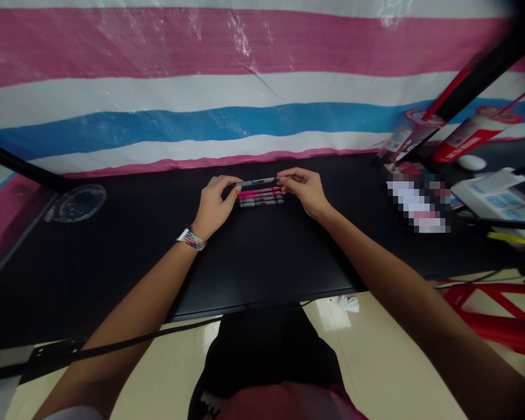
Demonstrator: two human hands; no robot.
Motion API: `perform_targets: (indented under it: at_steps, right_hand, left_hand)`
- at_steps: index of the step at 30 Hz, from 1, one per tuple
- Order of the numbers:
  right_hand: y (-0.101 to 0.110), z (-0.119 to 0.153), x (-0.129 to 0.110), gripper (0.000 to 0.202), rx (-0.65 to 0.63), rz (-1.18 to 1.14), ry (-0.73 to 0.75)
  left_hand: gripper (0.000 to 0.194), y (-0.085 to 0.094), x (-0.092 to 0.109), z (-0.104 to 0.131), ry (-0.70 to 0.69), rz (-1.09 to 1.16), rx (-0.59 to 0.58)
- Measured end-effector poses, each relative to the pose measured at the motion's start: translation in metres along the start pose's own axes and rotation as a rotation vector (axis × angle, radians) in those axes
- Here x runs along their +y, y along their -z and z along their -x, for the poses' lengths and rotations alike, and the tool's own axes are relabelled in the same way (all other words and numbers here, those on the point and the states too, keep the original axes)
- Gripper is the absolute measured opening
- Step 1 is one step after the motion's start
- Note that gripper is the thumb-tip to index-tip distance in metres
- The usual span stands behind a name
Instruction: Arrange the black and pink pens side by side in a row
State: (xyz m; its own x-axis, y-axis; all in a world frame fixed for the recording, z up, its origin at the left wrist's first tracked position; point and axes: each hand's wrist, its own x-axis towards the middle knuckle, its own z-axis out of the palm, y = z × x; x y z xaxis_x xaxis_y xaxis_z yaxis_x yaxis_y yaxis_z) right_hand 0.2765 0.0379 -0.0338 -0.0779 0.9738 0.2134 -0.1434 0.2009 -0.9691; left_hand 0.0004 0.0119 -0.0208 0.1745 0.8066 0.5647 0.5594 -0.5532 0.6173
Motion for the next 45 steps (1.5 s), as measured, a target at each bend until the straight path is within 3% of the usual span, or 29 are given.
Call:
perform_targets:
  at_steps: [3, 8, 10, 13, 16, 18, 23, 35, 39, 41, 45]
  right_hand:
    - [-0.001, 0.001, -0.001, 0.021, 0.002, 0.030, -0.003]
    - [-0.003, 0.003, -0.001, 0.021, 0.003, 0.042, 0.013]
    - [-0.004, 0.003, -0.002, 0.021, -0.001, 0.015, 0.013]
    - [-0.002, 0.002, -0.003, 0.022, 0.007, -0.012, -0.013]
    - [0.000, 0.001, -0.005, 0.024, 0.022, -0.016, -0.039]
    - [0.001, 0.001, -0.006, 0.025, 0.019, -0.019, -0.039]
    - [0.002, 0.001, -0.006, 0.024, 0.017, -0.072, -0.030]
    - [0.004, 0.000, -0.004, 0.025, 0.037, -0.035, -0.051]
    - [0.004, 0.000, -0.003, 0.026, 0.043, -0.049, -0.043]
    - [0.005, -0.001, -0.003, 0.028, 0.050, -0.028, -0.042]
    - [0.008, -0.004, -0.003, 0.026, 0.102, -0.001, -0.026]
  left_hand:
    - [0.019, 0.004, 0.005, 0.000, -0.057, -0.079, -0.050]
    - [0.053, 0.004, 0.007, 0.000, -0.050, -0.080, -0.036]
    - [0.048, 0.003, 0.005, 0.000, -0.014, 0.008, -0.018]
    - [0.022, 0.000, 0.002, -0.002, 0.055, 0.201, 0.051]
    - [0.030, 0.000, -0.001, -0.004, 0.127, 0.253, 0.053]
    - [0.047, 0.000, -0.003, -0.005, 0.172, 0.247, 0.003]
    - [0.023, 0.001, -0.006, -0.006, 0.165, 0.290, 0.024]
    - [0.021, 0.000, -0.011, -0.006, 0.189, 0.336, 0.027]
    - [0.027, 0.000, -0.013, -0.006, 0.194, 0.342, 0.037]
    - [0.039, 0.000, -0.014, -0.007, 0.207, 0.303, 0.047]
    - [0.020, 0.001, -0.020, -0.008, 0.213, 0.308, 0.161]
